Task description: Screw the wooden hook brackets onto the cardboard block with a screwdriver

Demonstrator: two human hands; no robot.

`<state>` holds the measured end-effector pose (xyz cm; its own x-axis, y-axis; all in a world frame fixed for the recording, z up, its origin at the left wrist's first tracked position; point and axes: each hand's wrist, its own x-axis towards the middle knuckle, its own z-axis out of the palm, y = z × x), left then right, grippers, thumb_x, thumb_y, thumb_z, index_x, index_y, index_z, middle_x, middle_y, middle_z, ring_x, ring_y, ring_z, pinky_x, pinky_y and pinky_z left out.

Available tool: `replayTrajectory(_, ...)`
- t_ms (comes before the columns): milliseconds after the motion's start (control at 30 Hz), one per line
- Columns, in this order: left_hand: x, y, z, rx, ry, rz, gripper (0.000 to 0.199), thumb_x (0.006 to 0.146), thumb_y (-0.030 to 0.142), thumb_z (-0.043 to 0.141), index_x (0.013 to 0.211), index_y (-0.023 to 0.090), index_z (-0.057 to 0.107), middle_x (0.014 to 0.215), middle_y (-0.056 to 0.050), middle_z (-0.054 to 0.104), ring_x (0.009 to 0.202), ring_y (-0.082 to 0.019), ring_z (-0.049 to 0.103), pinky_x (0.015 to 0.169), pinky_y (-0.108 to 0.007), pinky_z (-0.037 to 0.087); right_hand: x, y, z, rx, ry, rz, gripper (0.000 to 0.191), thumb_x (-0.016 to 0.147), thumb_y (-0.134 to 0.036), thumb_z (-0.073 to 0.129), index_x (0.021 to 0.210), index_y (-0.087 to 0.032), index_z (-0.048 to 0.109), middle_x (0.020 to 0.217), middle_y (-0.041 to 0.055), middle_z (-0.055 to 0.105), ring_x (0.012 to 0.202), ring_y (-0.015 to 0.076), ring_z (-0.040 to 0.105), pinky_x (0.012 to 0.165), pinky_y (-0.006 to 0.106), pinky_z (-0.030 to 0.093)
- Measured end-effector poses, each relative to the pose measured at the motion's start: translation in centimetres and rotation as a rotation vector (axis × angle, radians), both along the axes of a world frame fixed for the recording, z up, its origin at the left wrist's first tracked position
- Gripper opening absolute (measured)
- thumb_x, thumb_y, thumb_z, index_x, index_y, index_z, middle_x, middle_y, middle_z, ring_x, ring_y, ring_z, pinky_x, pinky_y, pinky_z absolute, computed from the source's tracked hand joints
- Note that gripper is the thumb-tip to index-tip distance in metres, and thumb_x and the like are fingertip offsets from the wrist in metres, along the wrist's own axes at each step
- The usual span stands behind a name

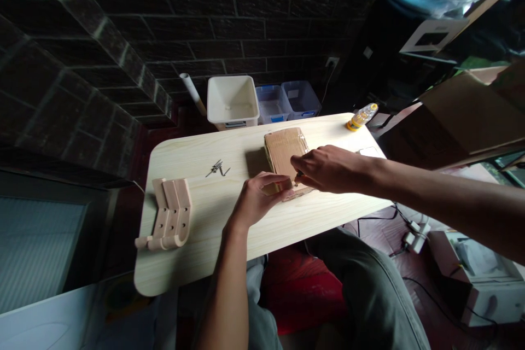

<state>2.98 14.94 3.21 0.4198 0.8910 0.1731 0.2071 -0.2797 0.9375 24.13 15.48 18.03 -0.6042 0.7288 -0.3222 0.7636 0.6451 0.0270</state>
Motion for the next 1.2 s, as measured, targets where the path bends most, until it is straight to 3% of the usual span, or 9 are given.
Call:
replayTrajectory(167,0.08,0.0,-0.06,0.002,0.002,0.021,0.033,0.081,0.041,0.088,0.109,0.026,0.081,0.108,-0.006,0.08,0.098,-0.022,0.076,0.092,-0.035,0.06,0.32,-0.17,0.07,-0.025,0.051,0.067,0.021,0.104,-0.024,0.057,0.121,-0.013,0.057,0.108,0.0128,0.074,0.077,0.0187,0.067,0.058,0.032,0.026)
replayTrajectory(433,0.05,0.04,-0.27,0.002,-0.008,0.008,0.034,0.08,0.042,0.088,0.11,0.028,0.081,0.108,-0.005,0.08,0.099,-0.023,0.076,0.094,-0.036,0.059,0.68,0.19,0.07,-0.011,-0.006,0.032,0.02,0.108,-0.028,0.053,0.114,-0.01,0.06,0.089,0.0119,0.076,0.069,0.0198,0.067,0.056,0.033,0.023)
replayTrajectory(633,0.21,0.08,-0.33,-0.001,-0.019,0.022,0.034,0.08,0.043,0.088,0.108,0.027,0.082,0.107,-0.006,0.08,0.098,-0.023,0.076,0.093,-0.036,0.06,0.78,0.19,0.15,-0.007,0.014,0.102,0.019,0.106,-0.024,0.055,0.119,-0.011,0.058,0.102,0.0131,0.076,0.079,0.0209,0.071,0.058,0.032,0.026)
replayTrajectory(867,0.15,0.03,-0.33,-0.019,-0.031,0.014,0.034,0.079,0.042,0.089,0.109,0.027,0.081,0.108,-0.006,0.08,0.099,-0.023,0.076,0.093,-0.037,0.06,0.32,-0.03,0.25,0.032,-0.076,0.048,0.024,0.108,-0.03,0.051,0.117,-0.01,0.06,0.092,0.0126,0.077,0.074,0.0235,0.072,0.056,0.034,0.023)
replayTrajectory(1067,0.06,0.12,-0.44,-0.009,-0.016,0.017,0.035,0.08,0.044,0.088,0.109,0.026,0.081,0.107,-0.006,0.08,0.099,-0.023,0.076,0.093,-0.037,0.06,0.58,-0.12,0.1,0.021,-0.021,0.105,0.023,0.105,-0.023,0.055,0.124,-0.011,0.056,0.104,0.0127,0.076,0.079,0.0217,0.072,0.057,0.033,0.024)
replayTrajectory(1200,0.05,0.06,-0.53,-0.006,-0.023,0.007,0.033,0.08,0.043,0.088,0.108,0.027,0.081,0.107,-0.005,0.08,0.1,-0.023,0.076,0.093,-0.037,0.059,0.58,-0.24,0.07,0.039,-0.066,0.068,0.022,0.109,-0.027,0.048,0.117,-0.009,0.058,0.088,0.012,0.076,0.072,0.0214,0.07,0.055,0.034,0.021)
